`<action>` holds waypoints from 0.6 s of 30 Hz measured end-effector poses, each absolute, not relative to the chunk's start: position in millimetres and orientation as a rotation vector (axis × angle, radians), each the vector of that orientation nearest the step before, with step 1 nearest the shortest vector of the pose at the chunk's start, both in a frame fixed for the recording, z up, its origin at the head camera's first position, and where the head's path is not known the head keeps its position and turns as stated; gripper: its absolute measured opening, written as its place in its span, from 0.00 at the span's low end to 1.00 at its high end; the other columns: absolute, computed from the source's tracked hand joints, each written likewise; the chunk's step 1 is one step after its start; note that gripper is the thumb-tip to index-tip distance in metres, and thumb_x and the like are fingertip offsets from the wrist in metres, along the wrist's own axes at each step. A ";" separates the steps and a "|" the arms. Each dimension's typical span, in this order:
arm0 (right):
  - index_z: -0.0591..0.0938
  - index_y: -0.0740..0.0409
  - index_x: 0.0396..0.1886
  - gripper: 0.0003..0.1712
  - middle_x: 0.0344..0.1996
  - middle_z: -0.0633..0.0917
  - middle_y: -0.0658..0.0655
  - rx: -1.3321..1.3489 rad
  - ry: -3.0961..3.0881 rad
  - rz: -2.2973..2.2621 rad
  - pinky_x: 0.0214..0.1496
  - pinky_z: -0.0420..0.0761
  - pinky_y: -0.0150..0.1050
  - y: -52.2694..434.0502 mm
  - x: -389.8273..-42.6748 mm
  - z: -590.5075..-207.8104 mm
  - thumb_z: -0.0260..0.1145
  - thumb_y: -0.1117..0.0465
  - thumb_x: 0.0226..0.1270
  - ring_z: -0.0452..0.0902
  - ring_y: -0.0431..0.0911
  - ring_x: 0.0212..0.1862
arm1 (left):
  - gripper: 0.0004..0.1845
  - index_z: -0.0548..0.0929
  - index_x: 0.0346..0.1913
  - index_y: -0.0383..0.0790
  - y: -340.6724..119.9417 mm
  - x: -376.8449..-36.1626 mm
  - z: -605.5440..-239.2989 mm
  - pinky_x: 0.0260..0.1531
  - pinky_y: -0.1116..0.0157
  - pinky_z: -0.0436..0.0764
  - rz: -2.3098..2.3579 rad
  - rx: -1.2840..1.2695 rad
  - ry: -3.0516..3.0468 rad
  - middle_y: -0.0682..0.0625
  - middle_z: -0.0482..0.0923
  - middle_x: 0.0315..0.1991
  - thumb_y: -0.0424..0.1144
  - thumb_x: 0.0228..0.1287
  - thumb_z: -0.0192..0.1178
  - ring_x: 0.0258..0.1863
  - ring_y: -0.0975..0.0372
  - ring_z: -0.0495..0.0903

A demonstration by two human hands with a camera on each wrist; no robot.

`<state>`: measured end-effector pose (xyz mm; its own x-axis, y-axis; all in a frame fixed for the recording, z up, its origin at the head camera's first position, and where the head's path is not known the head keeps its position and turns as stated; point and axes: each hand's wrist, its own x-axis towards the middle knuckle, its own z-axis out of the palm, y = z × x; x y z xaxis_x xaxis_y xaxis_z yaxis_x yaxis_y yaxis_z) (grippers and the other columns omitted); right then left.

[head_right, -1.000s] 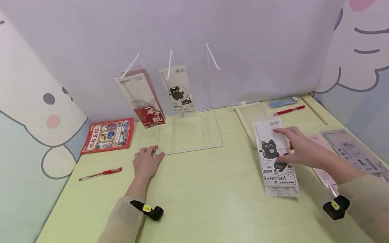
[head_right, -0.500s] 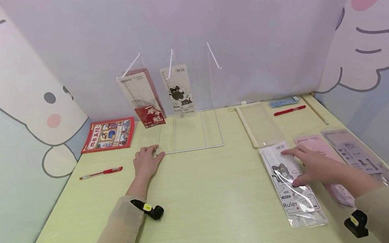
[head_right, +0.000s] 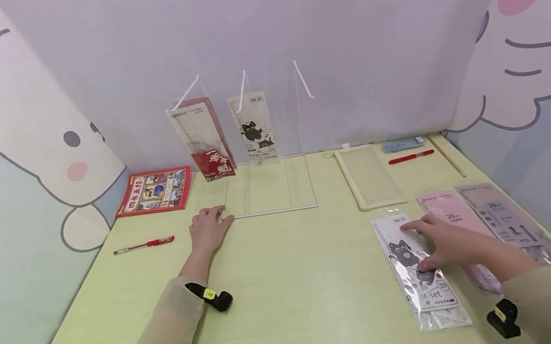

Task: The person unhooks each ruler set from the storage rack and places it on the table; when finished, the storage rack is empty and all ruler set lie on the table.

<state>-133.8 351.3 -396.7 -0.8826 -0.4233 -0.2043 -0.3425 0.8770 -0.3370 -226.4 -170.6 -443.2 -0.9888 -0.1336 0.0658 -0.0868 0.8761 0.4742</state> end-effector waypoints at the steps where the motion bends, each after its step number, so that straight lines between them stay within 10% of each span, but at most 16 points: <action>1: 0.69 0.53 0.63 0.57 0.50 0.70 0.62 -0.571 2.769 -0.419 0.37 0.73 0.42 351.5 -134.8 -396.2 0.69 0.28 0.34 0.71 0.46 0.41 | 0.29 0.73 0.62 0.49 -170.4 -226.2 -443.2 0.52 0.48 0.61 -0.740 0.174 -2.948 0.42 0.67 0.57 0.59 0.62 0.56 0.54 0.48 0.62; 18: 0.61 0.55 0.70 0.47 0.57 0.69 0.65 -0.702 2.855 -0.770 0.49 0.72 0.58 271.2 -221.5 -369.6 0.68 0.42 0.55 0.70 0.61 0.54 | 0.29 0.73 0.62 0.50 -169.4 -226.3 -442.9 0.52 0.48 0.61 -0.732 0.180 -2.958 0.43 0.67 0.57 0.59 0.62 0.56 0.53 0.49 0.62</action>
